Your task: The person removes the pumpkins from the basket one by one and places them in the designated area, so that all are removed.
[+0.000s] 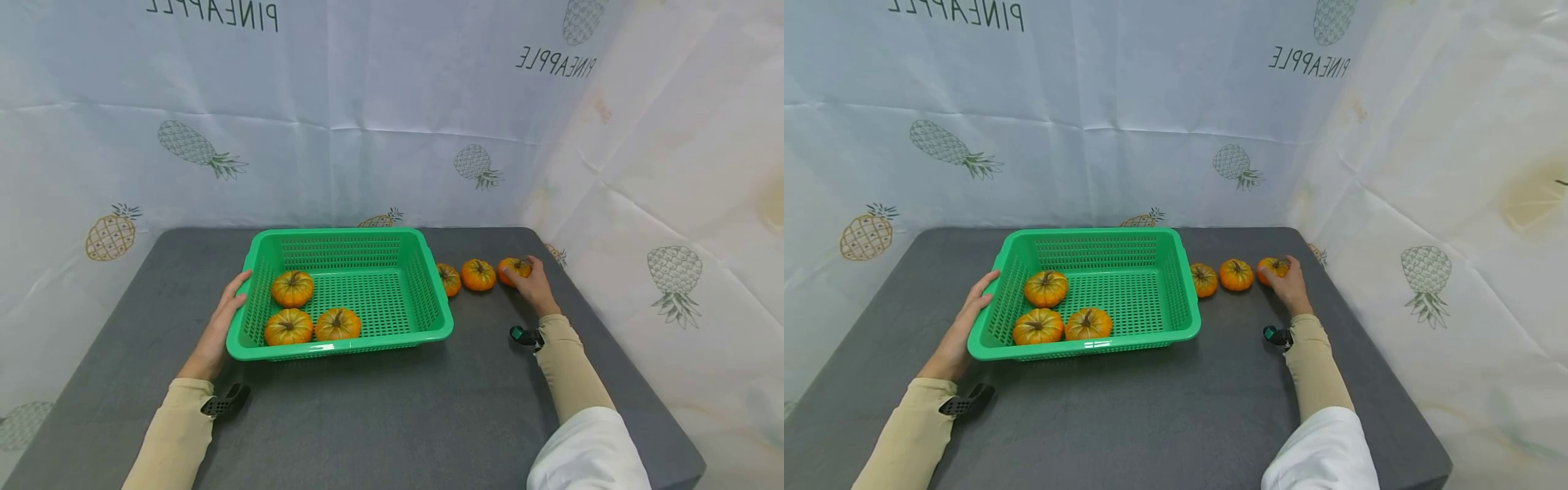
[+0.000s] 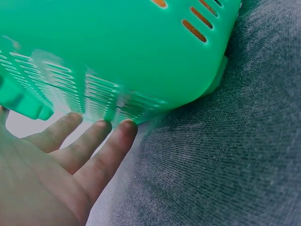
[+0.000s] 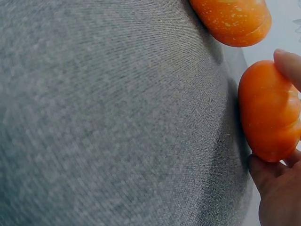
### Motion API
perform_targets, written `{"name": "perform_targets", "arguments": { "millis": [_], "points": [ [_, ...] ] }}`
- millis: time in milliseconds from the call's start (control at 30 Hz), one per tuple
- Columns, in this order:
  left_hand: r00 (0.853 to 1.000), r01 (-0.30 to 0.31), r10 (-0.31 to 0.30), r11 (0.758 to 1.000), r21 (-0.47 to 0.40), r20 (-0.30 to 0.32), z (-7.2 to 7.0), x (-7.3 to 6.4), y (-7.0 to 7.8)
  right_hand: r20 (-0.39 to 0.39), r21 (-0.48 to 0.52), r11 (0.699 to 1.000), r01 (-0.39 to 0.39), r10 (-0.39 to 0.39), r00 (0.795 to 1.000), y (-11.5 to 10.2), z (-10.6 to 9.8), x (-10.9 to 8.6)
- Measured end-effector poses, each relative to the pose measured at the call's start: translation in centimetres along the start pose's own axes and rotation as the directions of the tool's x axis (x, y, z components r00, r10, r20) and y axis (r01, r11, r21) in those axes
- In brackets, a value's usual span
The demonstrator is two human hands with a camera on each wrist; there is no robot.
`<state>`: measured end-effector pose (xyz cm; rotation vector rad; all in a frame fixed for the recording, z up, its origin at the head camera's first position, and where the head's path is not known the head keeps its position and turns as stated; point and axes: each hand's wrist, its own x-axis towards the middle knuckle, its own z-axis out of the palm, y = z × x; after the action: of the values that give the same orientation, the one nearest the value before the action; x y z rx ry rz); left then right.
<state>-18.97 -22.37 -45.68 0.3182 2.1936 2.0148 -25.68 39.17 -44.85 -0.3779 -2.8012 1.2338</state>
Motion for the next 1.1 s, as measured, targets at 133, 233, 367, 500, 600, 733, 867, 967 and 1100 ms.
{"name": "perform_targets", "arguments": {
  "millis": [133, 233, 367, 500, 600, 733, 867, 967, 1100],
  "points": [
    [1.000, -0.002, 0.002, 1.000, -0.004, 0.002, 0.04, -0.02, 0.07, 0.004, -0.015, 1.000, -0.023, 0.023, 1.000, -0.07, 0.19, 0.10],
    [1.000, -0.004, 0.004, 1.000, -0.004, 0.002, 0.04, -0.05, 0.08, 0.009, -0.043, 0.999, -0.024, 0.024, 1.000, -0.02, 0.21, 0.28],
    [1.000, -0.002, 0.002, 1.000, -0.007, 0.001, 0.06, -0.03, 0.12, 0.028, -0.083, 0.996, -0.029, 0.031, 0.999, -0.07, 0.13, 0.34],
    [1.000, -0.001, 0.001, 1.000, -0.016, 0.006, 0.08, -0.02, 0.17, 0.038, -0.099, 0.994, -0.041, 0.044, 0.998, -0.05, 0.18, 0.21],
    [1.000, 0.000, 0.000, 1.000, -0.018, 0.010, 0.07, -0.05, 0.16, 0.037, -0.092, 0.995, -0.041, 0.044, 0.998, 0.03, 0.24, 0.10],
    [1.000, 0.002, -0.002, 1.000, -0.011, 0.010, 0.04, -0.11, 0.12, 0.034, -0.083, 0.996, -0.039, 0.042, 0.999, 0.06, 0.25, 0.03],
    [1.000, 0.003, -0.003, 1.000, -0.001, 0.008, 0.03, -0.13, 0.09, 0.030, -0.075, 0.996, -0.045, 0.047, 0.998, 0.14, 0.20, 0.11],
    [1.000, 0.002, -0.002, 1.000, 0.003, 0.005, 0.04, -0.12, 0.09, 0.026, -0.067, 0.997, -0.045, 0.047, 0.999, 0.25, 0.13, 0.19],
    [1.000, -0.006, 0.006, 1.000, -0.003, 0.003, 0.07, -0.12, 0.11, 0.024, -0.064, 0.997, -0.038, 0.039, 0.999, 0.23, 0.05, 0.24]
  ]
}}
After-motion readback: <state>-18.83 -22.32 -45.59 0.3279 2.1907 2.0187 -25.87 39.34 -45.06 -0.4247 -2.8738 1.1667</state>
